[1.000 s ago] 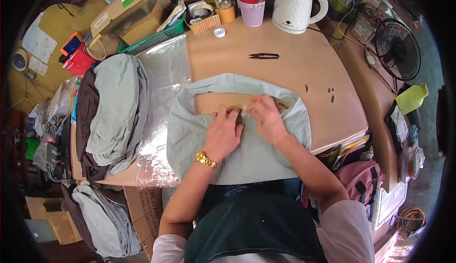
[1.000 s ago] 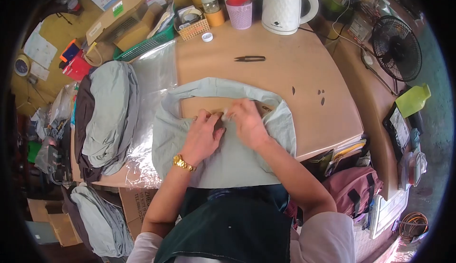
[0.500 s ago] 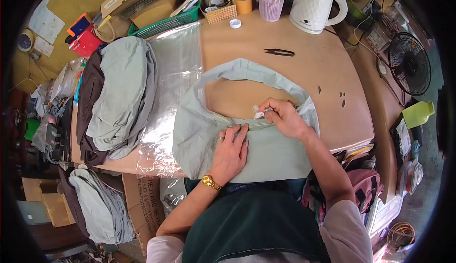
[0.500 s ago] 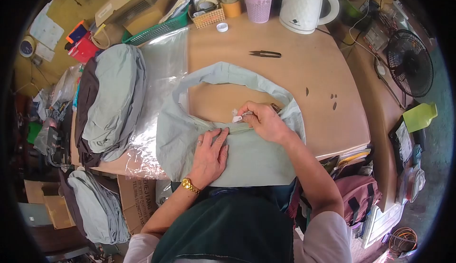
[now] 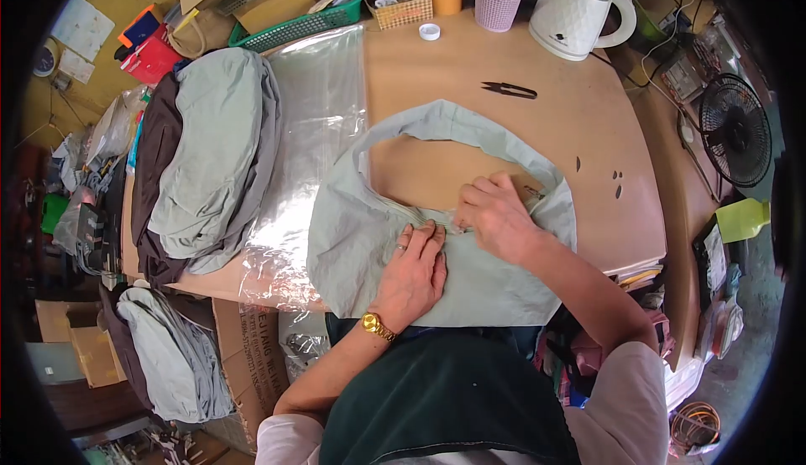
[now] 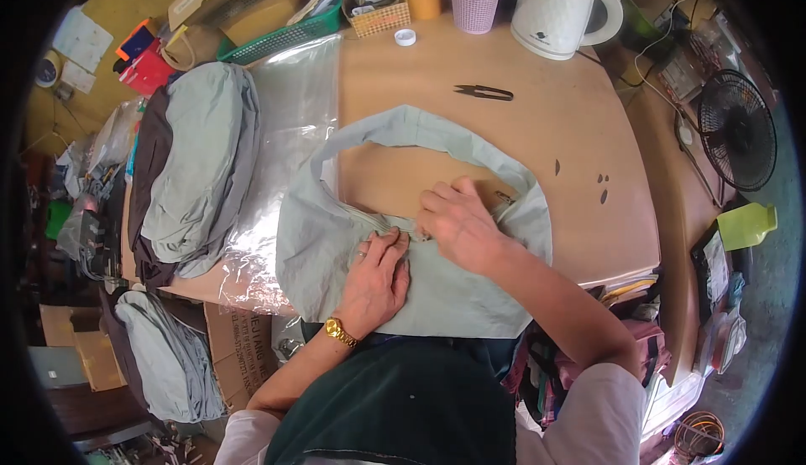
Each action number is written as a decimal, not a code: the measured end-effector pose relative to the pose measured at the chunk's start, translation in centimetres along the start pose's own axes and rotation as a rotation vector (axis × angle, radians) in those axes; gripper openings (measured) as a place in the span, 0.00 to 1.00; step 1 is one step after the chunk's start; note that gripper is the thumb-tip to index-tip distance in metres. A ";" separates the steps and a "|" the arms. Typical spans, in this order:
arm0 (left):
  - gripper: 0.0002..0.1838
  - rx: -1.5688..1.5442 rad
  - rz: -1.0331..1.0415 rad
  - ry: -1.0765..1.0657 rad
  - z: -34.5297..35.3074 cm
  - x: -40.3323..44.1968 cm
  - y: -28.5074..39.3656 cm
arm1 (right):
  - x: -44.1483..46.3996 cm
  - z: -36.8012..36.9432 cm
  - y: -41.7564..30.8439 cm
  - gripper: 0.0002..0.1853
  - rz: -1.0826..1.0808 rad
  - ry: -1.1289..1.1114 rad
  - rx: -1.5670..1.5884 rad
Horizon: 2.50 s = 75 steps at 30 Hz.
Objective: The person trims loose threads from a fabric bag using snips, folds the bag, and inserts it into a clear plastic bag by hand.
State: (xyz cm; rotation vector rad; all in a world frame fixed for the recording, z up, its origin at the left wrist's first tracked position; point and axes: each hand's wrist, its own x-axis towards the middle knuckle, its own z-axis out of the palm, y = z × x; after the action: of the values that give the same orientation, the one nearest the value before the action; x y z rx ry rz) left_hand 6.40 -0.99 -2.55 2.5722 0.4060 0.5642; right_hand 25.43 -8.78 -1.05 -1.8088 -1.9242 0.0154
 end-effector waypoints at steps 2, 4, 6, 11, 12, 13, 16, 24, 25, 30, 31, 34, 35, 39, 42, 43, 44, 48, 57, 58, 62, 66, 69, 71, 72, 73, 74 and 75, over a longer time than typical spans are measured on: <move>0.23 0.004 0.008 -0.003 0.0 0.0 0.1 | 1.3 1.2 -0.5 0.05 -0.005 0.014 0.026; 0.23 -0.010 -0.029 -0.019 0.0 0.0 0.0 | 1.5 1.4 -0.3 0.05 -0.009 0.032 0.051; 0.23 -0.009 -0.019 -0.017 0.0 0.0 -0.1 | 0.5 0.6 0.0 0.04 -0.018 0.054 0.040; 0.23 -0.011 0.004 -0.007 0.1 0.1 -0.1 | 1.0 0.6 0.2 0.04 -0.030 -0.010 0.018; 0.23 -0.009 -0.009 -0.010 0.1 0.1 0.0 | 1.5 1.1 0.1 0.04 -0.056 0.015 0.033; 0.24 -0.006 -0.023 -0.013 0.1 0.1 0.0 | 1.5 1.1 0.0 0.04 -0.057 0.016 0.031; 0.23 0.018 -0.012 -0.048 -0.3 0.1 0.1 | 1.1 0.7 -0.3 0.04 -0.041 0.058 0.033; 0.23 0.026 -0.009 -0.051 0.0 0.1 -0.1 | 2.3 1.1 -0.2 0.04 -0.079 -0.007 -0.020; 0.23 0.024 -0.025 -0.059 -0.1 0.0 -0.1 | 2.0 1.0 -0.2 0.04 -0.076 -0.005 -0.020; 0.24 -0.014 0.003 -0.034 0.1 0.2 -0.2 | -0.4 -1.6 0.7 0.05 0.015 -0.160 -0.021; 0.25 -0.012 0.003 -0.049 0.0 0.1 -0.2 | -0.3 -1.3 0.5 0.05 0.017 -0.161 -0.016; 0.27 -0.001 0.012 -0.055 0.0 0.0 -0.3 | 1.2 0.2 0.2 0.05 0.133 -0.183 -0.007; 0.27 0.005 0.018 -0.046 -0.1 0.0 -0.1 | 2.1 1.2 0.1 0.04 0.121 -0.031 0.063; 0.28 0.001 0.014 -0.051 -0.4 0.2 0.0 | 8.2 3.2 -0.3 0.03 0.199 0.267 0.398; 0.29 -0.069 0.007 -0.052 -1.0 0.1 0.0 | 12.1 5.0 2.6 0.05 0.303 0.295 0.379; 0.30 -0.124 0.005 -0.053 -1.5 0.3 -0.2 | 12.2 4.6 2.5 0.05 0.289 0.305 0.374; 0.30 -0.113 0.015 -0.038 -2.1 0.9 -0.4 | 11.9 3.9 2.6 0.05 0.241 0.369 0.333; 0.28 0.169 -0.098 0.625 -4.4 4.7 -2.5 | 9.8 -3.4 -3.3 0.05 0.180 0.394 0.286; 0.23 -0.257 -0.185 0.480 -3.4 4.2 -0.9 | 9.2 -10.7 -3.4 0.04 0.320 0.414 0.025; 0.25 -0.395 -0.239 0.313 -3.7 3.2 0.9 | 9.5 -9.6 -1.7 0.05 0.366 0.343 0.030; 0.30 -0.750 -0.414 -0.032 -1.5 -0.1 0.4 | 8.2 0.6 3.9 0.05 0.573 0.058 0.055; 0.38 -0.990 -0.564 0.064 1.1 -1.3 -1.5 | 7.0 1.1 5.1 0.04 0.415 0.097 0.155; 0.40 -0.993 -0.614 0.142 -0.1 -0.5 0.2 | 6.8 -4.3 1.1 0.02 0.396 0.154 0.187; 0.40 -0.978 -0.607 0.167 0.1 -0.6 0.4 | 5.0 -3.9 -1.9 0.01 0.266 0.145 0.230; 0.40 -0.959 -0.589 0.195 0.2 -0.5 0.5 | 3.9 -2.7 -2.8 0.01 0.153 0.080 0.281; 0.40 -0.964 -0.592 0.195 0.2 -0.4 0.4 | 3.1 -0.9 -3.0 0.01 0.154 0.075 0.280; 0.38 -0.903 -0.586 0.176 0.3 -0.4 0.4 | 2.3 1.5 -2.8 0.02 0.253 0.011 0.332; 0.35 -0.838 -0.581 0.152 0.2 -0.6 0.4 | 1.7 3.4 -2.5 0.03 0.355 -0.051 0.387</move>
State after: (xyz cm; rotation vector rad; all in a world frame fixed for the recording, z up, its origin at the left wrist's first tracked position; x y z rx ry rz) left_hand 6.02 -1.61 -2.74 1.5249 0.7426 0.5528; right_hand 21.91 -6.38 -2.66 -1.8590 -1.4793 0.5207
